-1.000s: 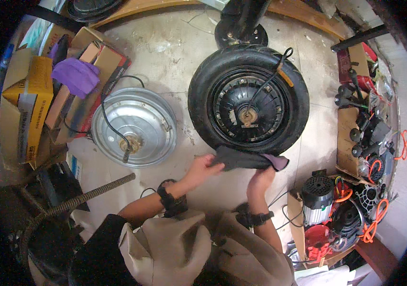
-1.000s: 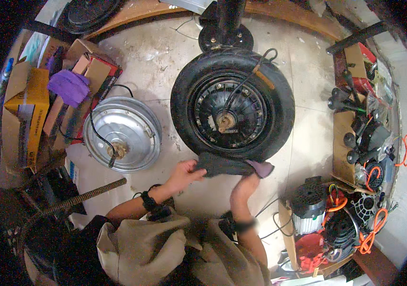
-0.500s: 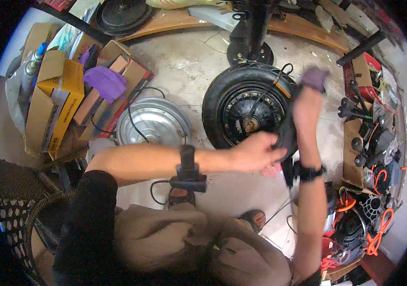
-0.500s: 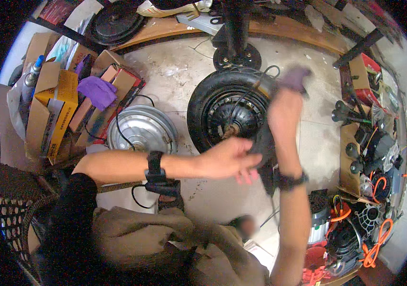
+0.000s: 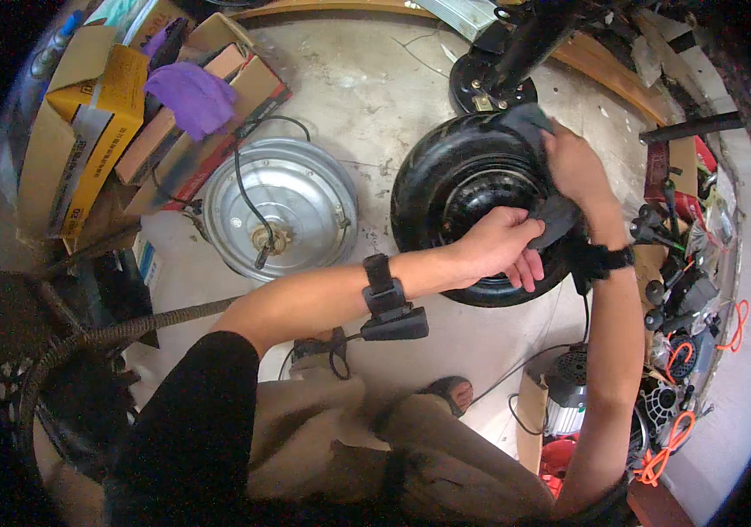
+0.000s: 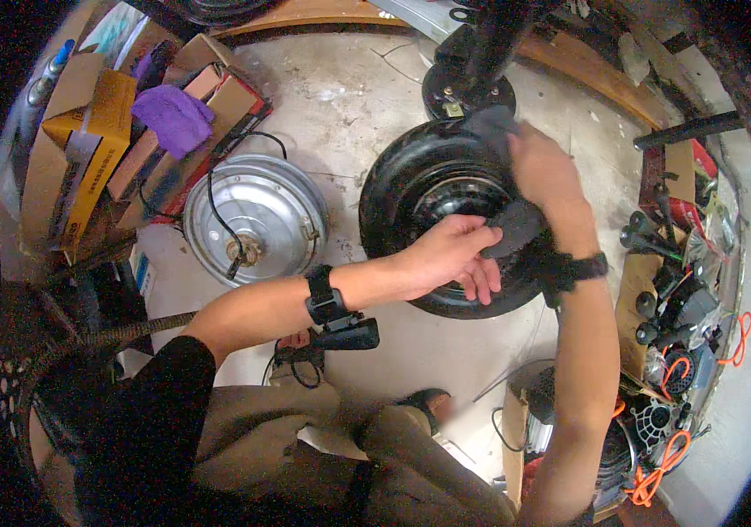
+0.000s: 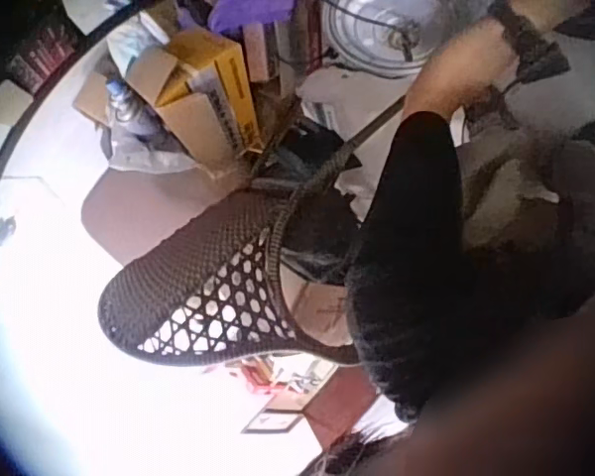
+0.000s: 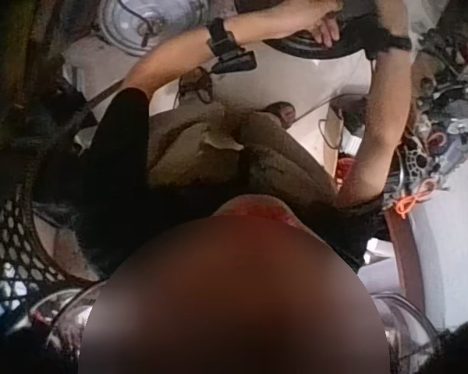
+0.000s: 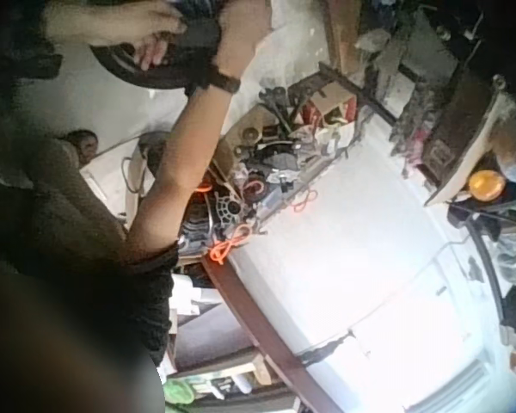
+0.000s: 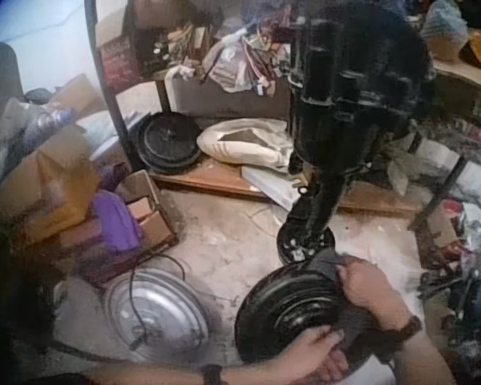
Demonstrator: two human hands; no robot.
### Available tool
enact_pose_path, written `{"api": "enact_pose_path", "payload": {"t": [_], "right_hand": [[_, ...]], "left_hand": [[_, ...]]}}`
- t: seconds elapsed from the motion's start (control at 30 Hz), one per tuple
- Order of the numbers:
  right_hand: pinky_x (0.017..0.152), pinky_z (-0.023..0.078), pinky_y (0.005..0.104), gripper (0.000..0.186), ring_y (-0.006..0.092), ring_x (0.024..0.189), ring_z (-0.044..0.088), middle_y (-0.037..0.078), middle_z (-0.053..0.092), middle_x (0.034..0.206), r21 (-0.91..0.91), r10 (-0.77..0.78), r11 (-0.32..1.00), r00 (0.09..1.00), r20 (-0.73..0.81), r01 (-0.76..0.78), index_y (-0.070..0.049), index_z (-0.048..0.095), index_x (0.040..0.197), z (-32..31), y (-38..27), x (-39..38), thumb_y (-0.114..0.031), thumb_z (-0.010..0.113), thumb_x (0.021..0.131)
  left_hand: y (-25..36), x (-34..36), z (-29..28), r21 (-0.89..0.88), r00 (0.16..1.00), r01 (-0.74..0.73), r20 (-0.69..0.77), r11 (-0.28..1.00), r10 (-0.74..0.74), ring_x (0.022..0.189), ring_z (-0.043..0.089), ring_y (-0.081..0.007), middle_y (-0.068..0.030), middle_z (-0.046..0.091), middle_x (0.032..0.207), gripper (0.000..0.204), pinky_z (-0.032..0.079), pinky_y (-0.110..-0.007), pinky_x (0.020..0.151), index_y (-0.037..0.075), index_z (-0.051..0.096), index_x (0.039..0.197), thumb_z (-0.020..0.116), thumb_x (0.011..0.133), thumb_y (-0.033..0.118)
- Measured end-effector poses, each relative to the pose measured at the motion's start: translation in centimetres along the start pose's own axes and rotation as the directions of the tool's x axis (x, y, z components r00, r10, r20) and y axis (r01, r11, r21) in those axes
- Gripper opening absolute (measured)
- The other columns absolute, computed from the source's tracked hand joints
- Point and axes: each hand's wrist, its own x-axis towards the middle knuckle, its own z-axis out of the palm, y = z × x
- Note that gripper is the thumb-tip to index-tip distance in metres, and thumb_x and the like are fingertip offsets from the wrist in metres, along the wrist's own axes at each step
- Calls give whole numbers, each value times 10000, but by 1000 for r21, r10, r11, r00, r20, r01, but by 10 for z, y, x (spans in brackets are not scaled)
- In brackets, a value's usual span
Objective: The person wipes the interior and exterior surfaces of a black motor housing and a silver metal lid with a purple cloth. They repeatedly rub and fold the cloth to clean different areas of the components.
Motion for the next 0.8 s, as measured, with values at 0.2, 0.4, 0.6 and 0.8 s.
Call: {"api": "enact_pose_path", "payload": {"t": [0.2, 0.4, 0.6, 0.8], "right_hand": [[866, 464, 508, 354, 480, 1034, 564, 315, 595, 1107, 45, -70, 996, 995, -78, 73, 41, 562, 1199, 11, 68, -68, -204, 405, 998], [915, 450, 481, 425, 464, 1100, 564, 342, 576, 1168, 78, 132, 988, 991, -7, -131, 54, 495, 1330, 21, 78, -102, -218, 434, 1009], [1001, 407, 426, 455, 403, 1169, 539, 282, 593, 1209, 205, 164, 968, 983, -82, -144, 63, 535, 1286, 13, 95, -124, -288, 415, 1023], [1073, 390, 456, 424, 301, 1209, 539, 127, 563, 1326, 997, 722, -15, 691, -41, 75, -35, 524, 1323, -37, -7, -127, -280, 344, 1028]], "left_hand": [[-29, 10, 14, 148, 999, -31, 17, 989, 29, 564, 676, -269, -207, 667, 757, 281, 538, -328, 464, -44, 479, 1084, 436, 987, 216], [-48, 20, 36, 251, 995, -95, 46, 963, 87, 543, 680, -299, -263, 662, 728, 298, 545, -368, 445, -144, 434, 986, 431, 944, 152], [-63, 12, 52, 412, 983, -155, 158, 898, 97, 522, 673, -260, -210, 676, 700, 281, 540, -359, 450, -116, 493, 898, 489, 902, 165], [-58, -16, 42, 548, 980, -197, 136, 813, 146, 517, 670, -201, -130, 669, 634, 258, 543, -349, 491, -59, 564, 808, 539, 877, 189]]}}
